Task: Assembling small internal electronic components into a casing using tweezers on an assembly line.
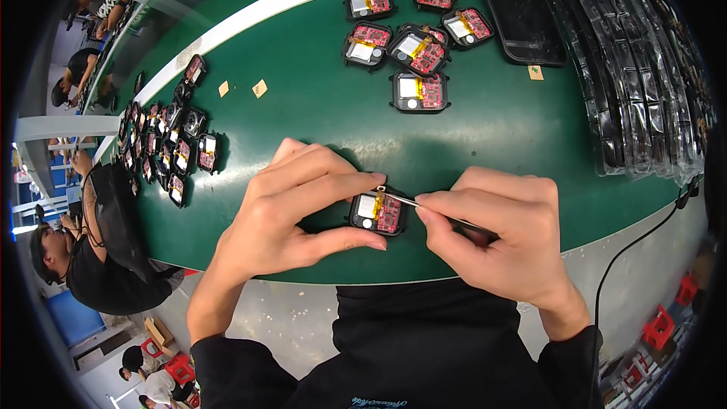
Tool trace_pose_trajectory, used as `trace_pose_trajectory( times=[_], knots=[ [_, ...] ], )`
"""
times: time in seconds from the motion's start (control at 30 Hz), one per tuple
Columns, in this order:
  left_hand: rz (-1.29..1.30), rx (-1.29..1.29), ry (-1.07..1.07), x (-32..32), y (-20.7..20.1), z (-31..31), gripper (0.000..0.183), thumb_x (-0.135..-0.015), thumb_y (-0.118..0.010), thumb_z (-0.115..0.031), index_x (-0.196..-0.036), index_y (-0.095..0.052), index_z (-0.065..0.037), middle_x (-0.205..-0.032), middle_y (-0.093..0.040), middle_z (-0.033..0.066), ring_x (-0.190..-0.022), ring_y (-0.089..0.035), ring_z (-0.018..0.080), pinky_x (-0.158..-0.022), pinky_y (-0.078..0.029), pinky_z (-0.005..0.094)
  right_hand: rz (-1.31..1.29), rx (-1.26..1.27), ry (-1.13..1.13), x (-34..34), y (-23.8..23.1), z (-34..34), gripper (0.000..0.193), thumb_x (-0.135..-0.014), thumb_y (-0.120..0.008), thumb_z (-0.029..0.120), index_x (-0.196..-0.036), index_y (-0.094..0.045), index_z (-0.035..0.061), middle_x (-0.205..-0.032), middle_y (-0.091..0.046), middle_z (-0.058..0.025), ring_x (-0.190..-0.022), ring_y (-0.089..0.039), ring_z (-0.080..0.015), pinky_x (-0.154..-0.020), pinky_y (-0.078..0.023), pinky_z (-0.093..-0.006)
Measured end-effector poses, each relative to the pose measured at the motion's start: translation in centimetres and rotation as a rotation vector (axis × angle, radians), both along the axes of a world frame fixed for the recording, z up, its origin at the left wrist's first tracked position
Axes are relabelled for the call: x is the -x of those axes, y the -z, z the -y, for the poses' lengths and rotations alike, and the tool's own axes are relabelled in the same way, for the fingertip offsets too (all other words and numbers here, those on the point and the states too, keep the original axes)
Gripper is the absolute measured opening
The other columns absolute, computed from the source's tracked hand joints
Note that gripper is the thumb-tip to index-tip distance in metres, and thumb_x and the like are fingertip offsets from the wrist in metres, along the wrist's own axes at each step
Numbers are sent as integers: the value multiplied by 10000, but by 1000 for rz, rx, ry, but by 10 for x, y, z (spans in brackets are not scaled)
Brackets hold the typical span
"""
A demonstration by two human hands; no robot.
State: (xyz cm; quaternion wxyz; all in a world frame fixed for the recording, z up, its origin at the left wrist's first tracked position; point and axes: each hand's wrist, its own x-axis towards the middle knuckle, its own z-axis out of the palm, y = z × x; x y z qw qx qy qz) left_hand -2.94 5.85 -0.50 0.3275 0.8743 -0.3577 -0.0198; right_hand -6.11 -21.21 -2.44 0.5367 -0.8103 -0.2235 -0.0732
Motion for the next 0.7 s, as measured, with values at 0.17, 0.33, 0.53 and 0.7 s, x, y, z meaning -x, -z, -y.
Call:
trace_pose_trajectory(
  times=[0.17,0.33,0.53,0.7],
  knots=[
    [13,11,11,-1,0,0,683,-636,-1025,-420,-1166,-857,-23,-926,-753,47,-786,-651,209,-782,-452,360,17,39,2,3,0,2,165,-807,-852,-51,-952,-796,1,-749,-634,-55,-546,-599,-210,-490,-463,-347],
    [-17,30,-15,0,0,2,663,-638,-1036,-400,-1151,-848,-25,-913,-762,50,-777,-682,211,-787,-473,357,130,70,36,4,-1,2,211,-789,-866,-62,-986,-806,-13,-765,-638,-45,-555,-621,-193,-495,-482,-333],
    [-12,16,12,-3,-1,1,654,-633,-1042,-389,-1138,-848,-21,-930,-783,68,-806,-706,214,-814,-489,352,237,68,27,3,8,-3,239,-776,-876,-71,-997,-793,-38,-776,-621,-46,-585,-638,-193,-503,-499,-342],
    [-32,21,35,-8,0,-4,660,-629,-1037,-408,-1130,-856,-19,-952,-796,78,-801,-691,203,-800,-458,344,197,62,-5,4,8,-1,238,-781,-878,-64,-1005,-800,-35,-778,-638,-54,-580,-633,-199,-501,-497,-343]
  ],
)
